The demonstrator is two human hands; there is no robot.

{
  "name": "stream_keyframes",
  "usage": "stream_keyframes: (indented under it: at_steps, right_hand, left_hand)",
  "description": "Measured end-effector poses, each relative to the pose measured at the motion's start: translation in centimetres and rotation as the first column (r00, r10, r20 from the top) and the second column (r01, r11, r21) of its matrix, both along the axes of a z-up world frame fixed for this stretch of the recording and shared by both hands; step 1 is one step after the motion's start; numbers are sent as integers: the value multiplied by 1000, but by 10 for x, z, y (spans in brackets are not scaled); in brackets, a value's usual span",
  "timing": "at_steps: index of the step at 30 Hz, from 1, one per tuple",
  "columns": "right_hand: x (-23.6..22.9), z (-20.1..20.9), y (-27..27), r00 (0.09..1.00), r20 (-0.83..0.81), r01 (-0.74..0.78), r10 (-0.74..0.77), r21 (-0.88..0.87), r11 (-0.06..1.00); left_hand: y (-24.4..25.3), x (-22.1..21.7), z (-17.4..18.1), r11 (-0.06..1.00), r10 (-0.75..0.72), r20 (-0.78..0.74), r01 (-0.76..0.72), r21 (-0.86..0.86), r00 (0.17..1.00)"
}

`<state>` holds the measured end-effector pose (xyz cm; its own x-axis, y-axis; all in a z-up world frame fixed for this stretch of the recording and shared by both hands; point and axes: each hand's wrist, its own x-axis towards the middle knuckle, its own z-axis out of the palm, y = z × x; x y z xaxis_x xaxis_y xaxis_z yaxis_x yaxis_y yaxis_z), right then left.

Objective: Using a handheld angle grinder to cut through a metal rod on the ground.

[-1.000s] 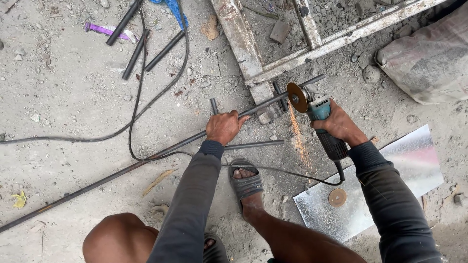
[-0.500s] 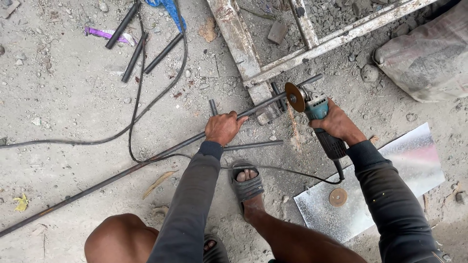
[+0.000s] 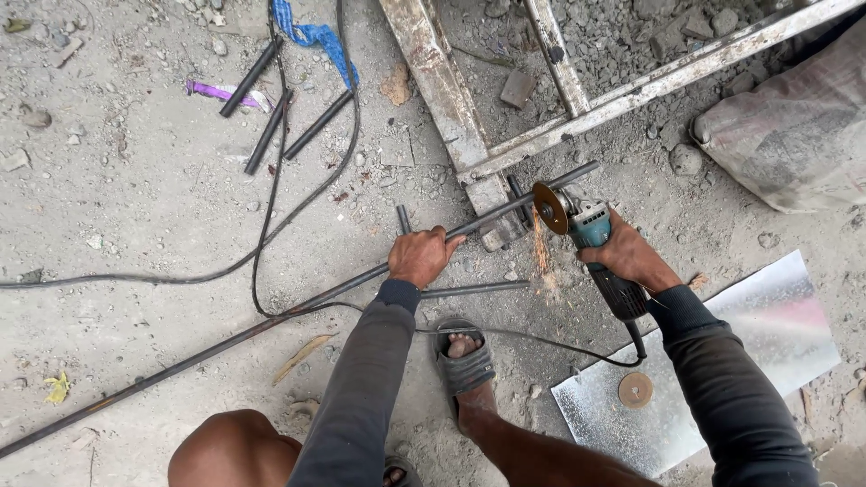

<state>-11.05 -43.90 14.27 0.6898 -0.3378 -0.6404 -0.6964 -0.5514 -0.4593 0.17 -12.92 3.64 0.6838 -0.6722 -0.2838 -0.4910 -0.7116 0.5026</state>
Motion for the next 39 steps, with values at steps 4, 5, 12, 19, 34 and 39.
stream_keyframes:
  at_steps: [4, 5, 12, 19, 34, 39]
  right_hand:
    - [-3, -8, -4, 999, 38, 23, -24, 10, 1000]
    - [-4, -15, -9, 999, 40, 22, -22, 6, 1000]
    - [-3, -29, -16, 998, 59, 37, -38, 25, 999]
    - [-8, -28, -12, 995, 74, 60, -62, 29, 998]
    - [-6, -26, -12, 999, 26, 40, -39, -36, 999]
    - [-6, -23, -11, 999, 27, 35, -34, -36, 999]
  left_hand:
    - [1, 0, -2, 1000, 6, 10, -6, -10, 1000]
    - [1, 1, -3, 1000, 1, 8, -1, -14, 1000]
    - [1, 0, -6, 1000, -14, -6, 14, -24, 1000]
    - [2, 3, 3, 999, -19, 5, 20, -36, 1000]
    - [1, 1, -9, 999, -8, 2, 8, -49, 1000]
    - [1, 1, -9, 998, 6, 26, -5, -56, 1000]
